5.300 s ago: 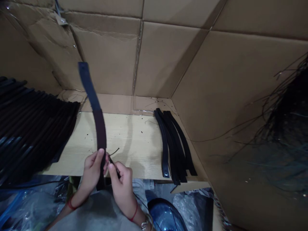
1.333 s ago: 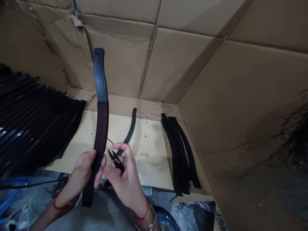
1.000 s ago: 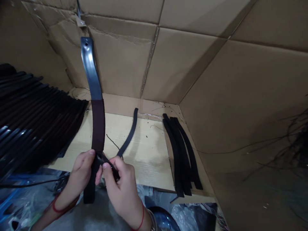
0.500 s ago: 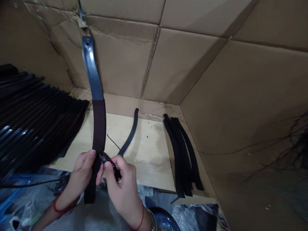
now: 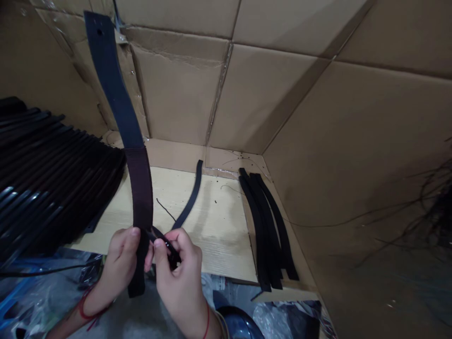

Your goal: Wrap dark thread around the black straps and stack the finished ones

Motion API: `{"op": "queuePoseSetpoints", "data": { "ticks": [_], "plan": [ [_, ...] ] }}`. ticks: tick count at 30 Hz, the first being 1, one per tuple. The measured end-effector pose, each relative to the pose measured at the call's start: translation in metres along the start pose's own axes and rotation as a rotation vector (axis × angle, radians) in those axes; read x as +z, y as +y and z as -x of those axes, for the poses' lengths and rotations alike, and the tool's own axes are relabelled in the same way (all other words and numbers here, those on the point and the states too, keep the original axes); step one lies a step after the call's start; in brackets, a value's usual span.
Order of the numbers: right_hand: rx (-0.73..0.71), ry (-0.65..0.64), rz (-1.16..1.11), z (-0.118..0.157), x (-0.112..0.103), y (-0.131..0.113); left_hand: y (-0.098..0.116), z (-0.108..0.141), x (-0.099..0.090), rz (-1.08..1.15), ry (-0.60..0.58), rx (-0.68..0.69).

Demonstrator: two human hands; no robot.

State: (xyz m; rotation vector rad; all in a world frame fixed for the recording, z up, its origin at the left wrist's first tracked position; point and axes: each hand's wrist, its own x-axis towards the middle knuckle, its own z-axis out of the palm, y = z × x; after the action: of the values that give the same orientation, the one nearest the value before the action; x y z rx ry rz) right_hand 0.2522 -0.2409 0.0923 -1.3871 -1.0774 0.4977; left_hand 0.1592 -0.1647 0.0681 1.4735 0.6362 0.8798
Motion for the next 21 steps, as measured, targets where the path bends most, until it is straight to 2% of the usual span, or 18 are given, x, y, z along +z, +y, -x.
{"op": "queuePoseSetpoints", "data": {
  "ticks": [6,12,16,18,21],
  "plan": [
    [0.023,0.134,-0.042,0.011,0.012,0.012,0.001,0.005,0.007,0.014,-0.014,-0.082],
    [-0.057,0.28,0.075,0.011,0.019,0.014,0.004,0.008,0.009,-0.014,-0.004,-0.142],
    [-0.07,0.322,0.114,0.01,0.024,0.013,0.006,0.011,0.006,-0.031,0.012,-0.149],
    [-0.062,0.315,0.124,0.011,0.025,0.014,0.005,0.013,0.003,-0.029,0.059,-0.156],
    [-0.011,0.181,0.036,0.011,0.022,0.012,0.0,0.015,0.0,0.012,0.104,-0.209]
  ]
}}
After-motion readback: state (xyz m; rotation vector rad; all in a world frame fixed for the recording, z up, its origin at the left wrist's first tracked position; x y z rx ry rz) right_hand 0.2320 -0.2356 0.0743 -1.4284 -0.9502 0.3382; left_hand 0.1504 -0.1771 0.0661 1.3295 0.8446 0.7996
